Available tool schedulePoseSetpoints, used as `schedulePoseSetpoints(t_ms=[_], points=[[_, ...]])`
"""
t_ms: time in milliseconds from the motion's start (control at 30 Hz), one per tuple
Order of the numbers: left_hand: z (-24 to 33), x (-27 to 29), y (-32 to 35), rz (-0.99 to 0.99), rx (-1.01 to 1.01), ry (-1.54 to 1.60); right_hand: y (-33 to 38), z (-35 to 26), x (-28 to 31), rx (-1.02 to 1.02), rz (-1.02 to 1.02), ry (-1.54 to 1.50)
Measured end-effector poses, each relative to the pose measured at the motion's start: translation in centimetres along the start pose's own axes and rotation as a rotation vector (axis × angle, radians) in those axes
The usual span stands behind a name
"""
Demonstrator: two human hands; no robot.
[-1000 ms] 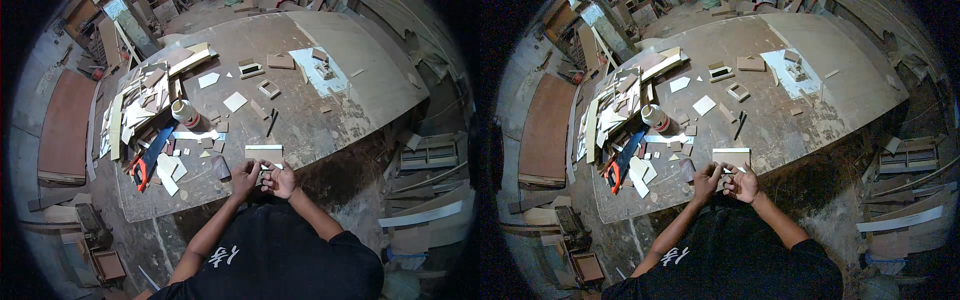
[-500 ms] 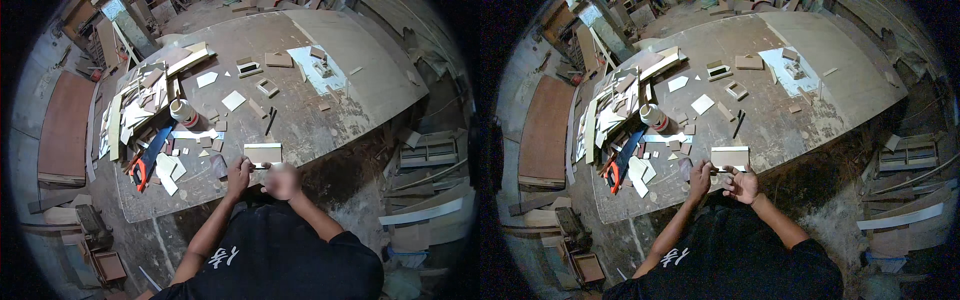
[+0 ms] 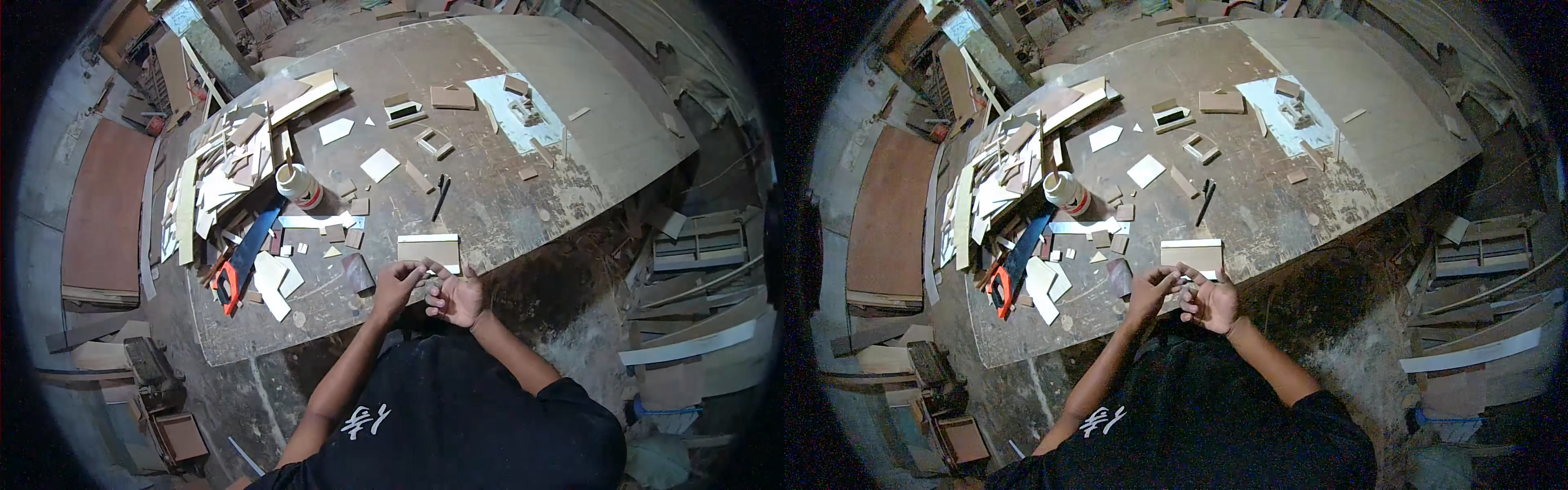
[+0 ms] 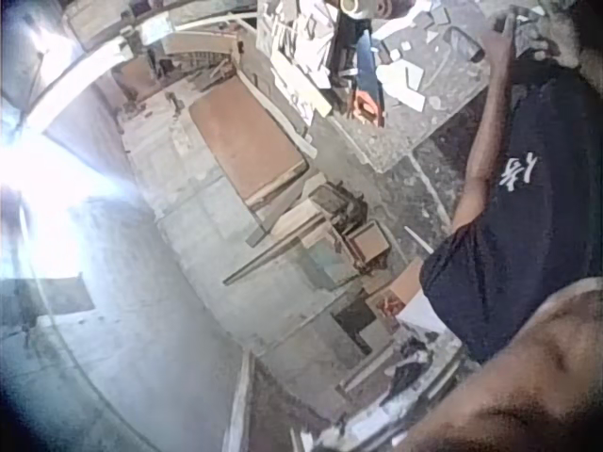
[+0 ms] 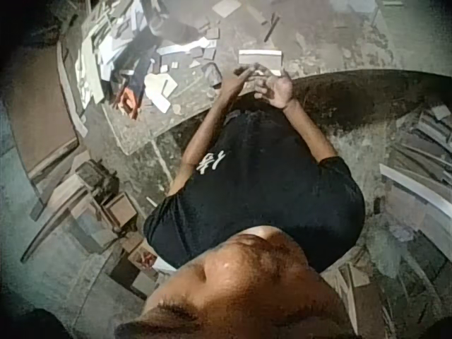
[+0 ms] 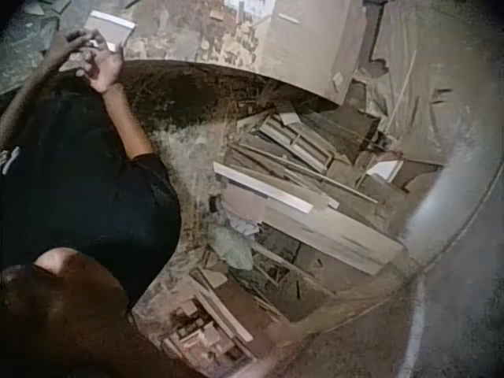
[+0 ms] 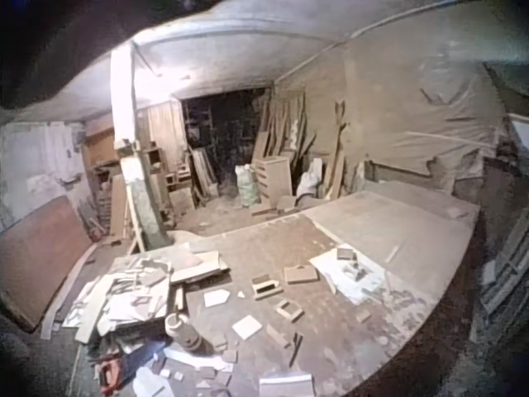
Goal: The person assembles small wooden pieces into a rectangular frame on a workbench. They pick up thin strips, align them with a larger base piece, and press them together to form a structure. The person handles the pieces by hand, occasionally adjusting their position to ensure proper alignment.
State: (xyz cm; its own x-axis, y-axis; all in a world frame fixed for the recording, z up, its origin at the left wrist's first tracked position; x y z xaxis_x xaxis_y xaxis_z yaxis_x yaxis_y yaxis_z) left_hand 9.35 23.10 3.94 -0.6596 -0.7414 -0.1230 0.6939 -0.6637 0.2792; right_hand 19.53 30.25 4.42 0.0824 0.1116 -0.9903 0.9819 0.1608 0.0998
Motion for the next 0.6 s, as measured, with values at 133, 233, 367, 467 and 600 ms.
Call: schedulePoseSetpoints(t_ms=[133,233,367,467,600], points=[[-0.6,0.5,-0.2,0.030,0.027,-0.039,-0.1,0.2,-0.1,-0.001,0.009,0.081],[-0.8,1.0,-0.2,0.092,-0.007,-0.070,-0.3,0.3,-0.1,-0.002,0.024,0.171],[-0.8,2.0,-0.3,0.134,-0.101,-0.287,-0.5,0.5,0.3,-0.002,0.056,0.327],[-0.1,2.0,0.2,0.163,-0.147,-0.299,-0.7,0.5,0.2,-0.002,0.063,0.382],[0.1,2.2,0.4,0.158,-0.190,-0.311,-0.8,0.6,0.5,-0.009,0.071,0.392]])
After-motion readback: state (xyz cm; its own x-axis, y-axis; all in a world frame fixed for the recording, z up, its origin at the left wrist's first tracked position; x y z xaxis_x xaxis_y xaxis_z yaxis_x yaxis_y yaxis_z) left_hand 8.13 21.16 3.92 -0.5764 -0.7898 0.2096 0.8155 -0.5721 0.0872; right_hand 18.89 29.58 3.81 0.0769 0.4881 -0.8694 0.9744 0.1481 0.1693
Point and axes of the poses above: each hand's wrist, its own y-axis away from the middle knuckle, its own x-axis out of the back of the hand, z = x × y, the point moved 7 cm from there along -y, towards the middle knuckle, and after that the axes turned 3 degrees about -x, right-handed, at the moved point
